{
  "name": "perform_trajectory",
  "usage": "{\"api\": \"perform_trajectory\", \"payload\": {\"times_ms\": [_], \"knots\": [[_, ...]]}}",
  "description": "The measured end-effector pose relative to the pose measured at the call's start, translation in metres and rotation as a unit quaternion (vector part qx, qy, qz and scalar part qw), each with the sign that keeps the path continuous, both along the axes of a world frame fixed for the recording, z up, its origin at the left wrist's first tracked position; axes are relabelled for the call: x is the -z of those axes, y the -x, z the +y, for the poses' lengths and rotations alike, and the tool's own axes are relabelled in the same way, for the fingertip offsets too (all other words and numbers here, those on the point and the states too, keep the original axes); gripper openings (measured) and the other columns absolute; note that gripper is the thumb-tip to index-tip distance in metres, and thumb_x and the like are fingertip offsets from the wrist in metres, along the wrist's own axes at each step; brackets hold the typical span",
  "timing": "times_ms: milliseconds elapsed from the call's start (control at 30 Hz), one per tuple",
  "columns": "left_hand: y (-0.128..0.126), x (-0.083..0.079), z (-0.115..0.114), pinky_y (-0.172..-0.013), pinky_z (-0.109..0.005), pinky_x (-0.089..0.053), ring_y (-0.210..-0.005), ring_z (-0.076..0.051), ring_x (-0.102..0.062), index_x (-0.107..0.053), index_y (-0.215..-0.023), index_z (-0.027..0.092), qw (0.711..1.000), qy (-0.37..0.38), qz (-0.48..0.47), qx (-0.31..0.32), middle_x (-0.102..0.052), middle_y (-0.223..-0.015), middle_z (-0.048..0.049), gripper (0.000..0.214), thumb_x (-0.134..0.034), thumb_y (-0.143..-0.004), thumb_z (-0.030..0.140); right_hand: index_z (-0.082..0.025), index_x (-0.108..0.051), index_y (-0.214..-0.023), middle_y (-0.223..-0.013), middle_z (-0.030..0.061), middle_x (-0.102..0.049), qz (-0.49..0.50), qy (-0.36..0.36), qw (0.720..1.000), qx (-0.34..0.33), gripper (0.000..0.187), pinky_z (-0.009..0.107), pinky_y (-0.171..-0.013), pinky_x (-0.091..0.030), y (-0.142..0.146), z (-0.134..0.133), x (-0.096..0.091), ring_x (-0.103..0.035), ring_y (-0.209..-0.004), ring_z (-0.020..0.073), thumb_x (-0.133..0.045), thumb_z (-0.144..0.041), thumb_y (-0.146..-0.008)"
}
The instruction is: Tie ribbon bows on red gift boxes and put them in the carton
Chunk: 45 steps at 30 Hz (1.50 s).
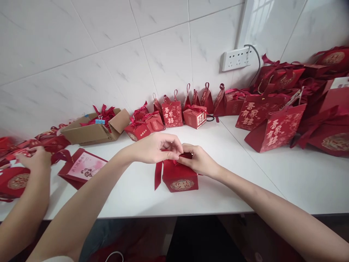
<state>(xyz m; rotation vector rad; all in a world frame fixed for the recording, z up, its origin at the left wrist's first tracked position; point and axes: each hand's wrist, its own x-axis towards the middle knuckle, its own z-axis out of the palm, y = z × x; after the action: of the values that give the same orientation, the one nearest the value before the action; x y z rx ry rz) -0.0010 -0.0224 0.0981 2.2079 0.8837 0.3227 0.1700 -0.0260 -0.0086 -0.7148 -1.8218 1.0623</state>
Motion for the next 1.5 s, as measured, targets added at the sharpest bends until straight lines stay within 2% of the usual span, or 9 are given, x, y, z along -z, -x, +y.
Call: {"api": "perform_trajectory", "payload": {"times_ms": [133, 333, 500, 633, 867, 967, 1200, 1367, 1500], "knots": [[-0.009, 0.001, 0.012, -0.068, -0.025, -0.051, -0.074, -0.013, -0.064, -0.068, -0.082, 0.018, 1.0, -0.002, -0.006, 0.016, -0.068, -0.08, -0.0017, 0.007, -0.065, -0.076, 0.02, -0.019, -0.068, -0.077, -0.087, 0.0026, -0.067, 0.019, 0.015, 1.0, -0.013, 0.009, 0.03, -0.073, -0.048, 0.0, 0.0, 0.001, -0.063, -0.081, 0.0174, -0.059, -0.019, -0.08], [-0.007, 0.035, 0.03, -0.064, -0.025, -0.048, -0.069, -0.013, -0.06, -0.063, -0.073, 0.016, 0.991, -0.033, -0.081, -0.103, -0.065, -0.072, -0.0005, 0.016, -0.073, -0.069, 0.029, -0.019, -0.07, -0.071, -0.084, 0.0023, -0.064, 0.063, 0.048, 0.997, -0.025, 0.014, 0.029, -0.07, -0.048, 0.004, 0.001, 0.005, -0.061, -0.077, 0.0165, -0.062, -0.027, -0.079], [0.001, 0.069, 0.022, -0.061, -0.025, -0.045, -0.063, -0.011, -0.054, -0.059, -0.069, 0.015, 0.964, -0.054, -0.189, -0.177, -0.06, -0.067, 0.0002, 0.025, -0.071, -0.071, 0.037, -0.019, -0.067, -0.067, -0.075, -0.0002, -0.061, 0.08, 0.065, 0.995, 0.013, 0.011, 0.029, -0.071, -0.046, 0.007, 0.0, 0.005, -0.057, -0.071, 0.014, -0.063, -0.025, -0.076], [0.011, 0.085, 0.008, -0.066, -0.027, -0.044, -0.068, -0.013, -0.055, -0.062, -0.075, 0.017, 0.955, -0.11, -0.191, -0.197, -0.063, -0.074, -0.002, 0.015, -0.063, -0.079, 0.031, -0.019, -0.066, -0.071, -0.077, 0.0004, -0.061, 0.083, 0.07, 0.994, 0.031, 0.01, 0.029, -0.07, -0.045, 0.008, -0.002, 0.004, -0.057, -0.071, 0.0138, -0.062, -0.026, -0.076], [0.021, 0.086, -0.016, -0.074, -0.03, -0.047, -0.087, -0.019, -0.057, -0.064, -0.075, 0.018, 0.966, -0.15, -0.145, -0.155, -0.063, -0.091, -0.0076, 0.013, -0.056, -0.082, 0.026, -0.019, -0.066, -0.073, -0.079, 0.0014, -0.062, 0.071, 0.051, 0.995, 0.046, 0.01, 0.028, -0.068, -0.046, 0.007, -0.004, 0.006, -0.057, -0.07, 0.0139, -0.061, -0.027, -0.077], [0.019, 0.085, -0.023, -0.079, -0.031, -0.048, -0.092, -0.02, -0.056, -0.063, -0.076, 0.018, 0.974, -0.113, -0.138, -0.139, -0.06, -0.098, -0.0081, 0.015, -0.058, -0.08, 0.032, -0.019, -0.065, -0.074, -0.081, 0.0012, -0.062, 0.063, 0.04, 0.995, 0.059, 0.009, 0.028, -0.07, -0.046, 0.007, -0.005, 0.007, -0.057, -0.071, 0.0137, -0.058, -0.024, -0.078], [0.009, 0.089, -0.024, -0.079, -0.028, -0.047, -0.087, -0.019, -0.056, -0.06, -0.069, 0.018, 0.961, -0.045, -0.169, -0.212, -0.057, -0.09, -0.0062, 0.033, -0.046, -0.088, 0.04, -0.02, -0.063, -0.072, -0.091, 0.0043, -0.066, 0.066, 0.013, 0.996, 0.065, 0.005, 0.032, -0.082, -0.046, 0.008, -0.004, 0.006, -0.062, -0.086, 0.018, -0.06, -0.021, -0.076], [0.009, 0.093, -0.02, -0.067, -0.026, -0.047, -0.079, -0.018, -0.055, -0.058, -0.063, 0.018, 0.951, 0.003, -0.216, -0.222, -0.054, -0.086, -0.0057, 0.038, -0.049, -0.085, 0.047, -0.02, -0.063, -0.069, -0.073, 0.0004, -0.064, 0.065, 0.044, 0.995, 0.061, 0.008, 0.029, -0.072, -0.048, 0.011, -0.003, 0.004, -0.061, -0.071, 0.0154, -0.061, -0.021, -0.077], [0.007, 0.094, -0.019, -0.075, -0.027, -0.048, -0.092, -0.022, -0.056, -0.06, -0.059, 0.017, 0.938, 0.063, -0.254, -0.225, -0.055, -0.099, -0.0074, 0.037, -0.053, -0.082, 0.045, -0.019, -0.061, -0.072, -0.071, 0.0004, -0.065, 0.067, 0.073, 0.995, 0.014, 0.009, 0.028, -0.071, -0.047, 0.008, -0.002, 0.001, -0.061, -0.07, 0.0151, -0.061, -0.025, -0.079]]}}
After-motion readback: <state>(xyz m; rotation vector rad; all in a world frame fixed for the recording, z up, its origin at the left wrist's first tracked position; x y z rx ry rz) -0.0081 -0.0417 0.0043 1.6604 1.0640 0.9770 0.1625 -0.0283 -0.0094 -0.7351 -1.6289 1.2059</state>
